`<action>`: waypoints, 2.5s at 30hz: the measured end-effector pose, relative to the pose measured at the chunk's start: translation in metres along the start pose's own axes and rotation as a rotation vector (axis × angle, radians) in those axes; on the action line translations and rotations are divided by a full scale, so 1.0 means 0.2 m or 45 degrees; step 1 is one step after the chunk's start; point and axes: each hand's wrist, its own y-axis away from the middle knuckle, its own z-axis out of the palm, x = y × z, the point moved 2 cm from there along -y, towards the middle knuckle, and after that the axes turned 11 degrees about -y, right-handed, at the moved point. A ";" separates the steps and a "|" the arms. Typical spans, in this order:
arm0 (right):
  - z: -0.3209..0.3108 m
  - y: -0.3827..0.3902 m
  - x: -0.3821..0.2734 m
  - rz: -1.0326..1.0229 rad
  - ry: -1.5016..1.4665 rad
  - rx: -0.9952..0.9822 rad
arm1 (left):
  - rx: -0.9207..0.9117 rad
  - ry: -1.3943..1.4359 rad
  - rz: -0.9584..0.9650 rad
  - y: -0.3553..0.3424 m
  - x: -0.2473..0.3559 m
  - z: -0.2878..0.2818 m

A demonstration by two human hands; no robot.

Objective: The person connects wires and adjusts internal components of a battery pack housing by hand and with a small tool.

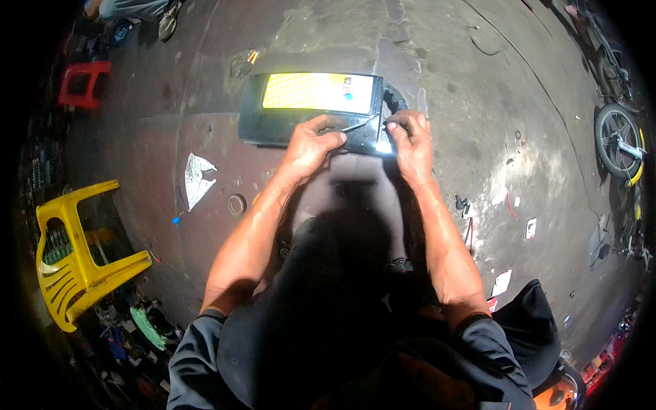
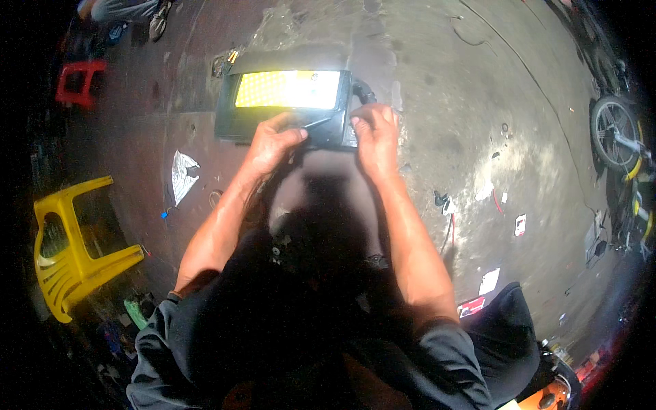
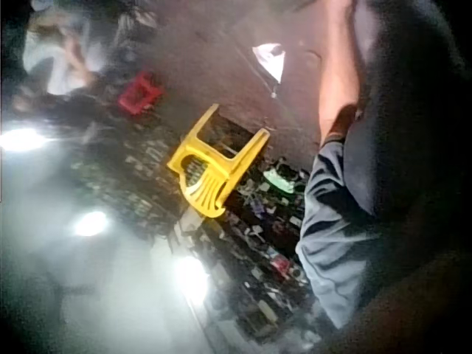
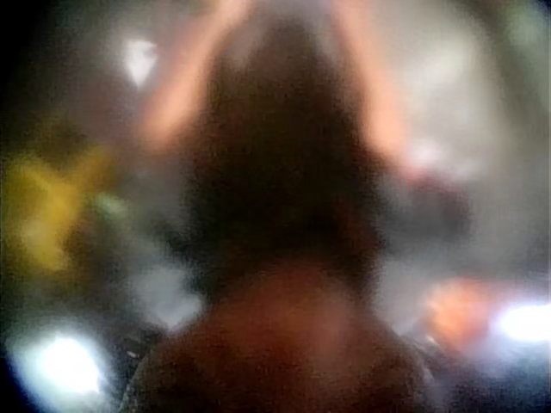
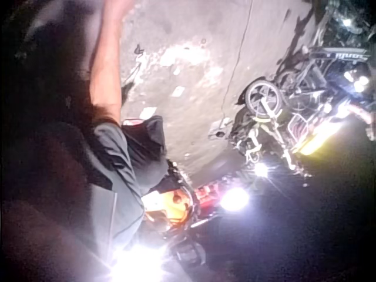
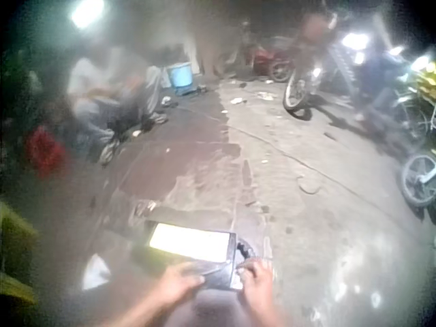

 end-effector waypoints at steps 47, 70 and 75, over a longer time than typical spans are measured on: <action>-0.03 -0.10 -0.04 0.215 0.211 -0.283 | -0.121 0.814 0.002 0.09 -0.23 0.08; -0.01 -0.08 -0.05 0.231 0.127 -0.223 | -0.152 0.729 0.036 0.12 -0.16 0.11; -0.03 -0.10 -0.11 0.177 0.399 -0.344 | -0.124 0.704 0.032 0.13 -0.13 0.12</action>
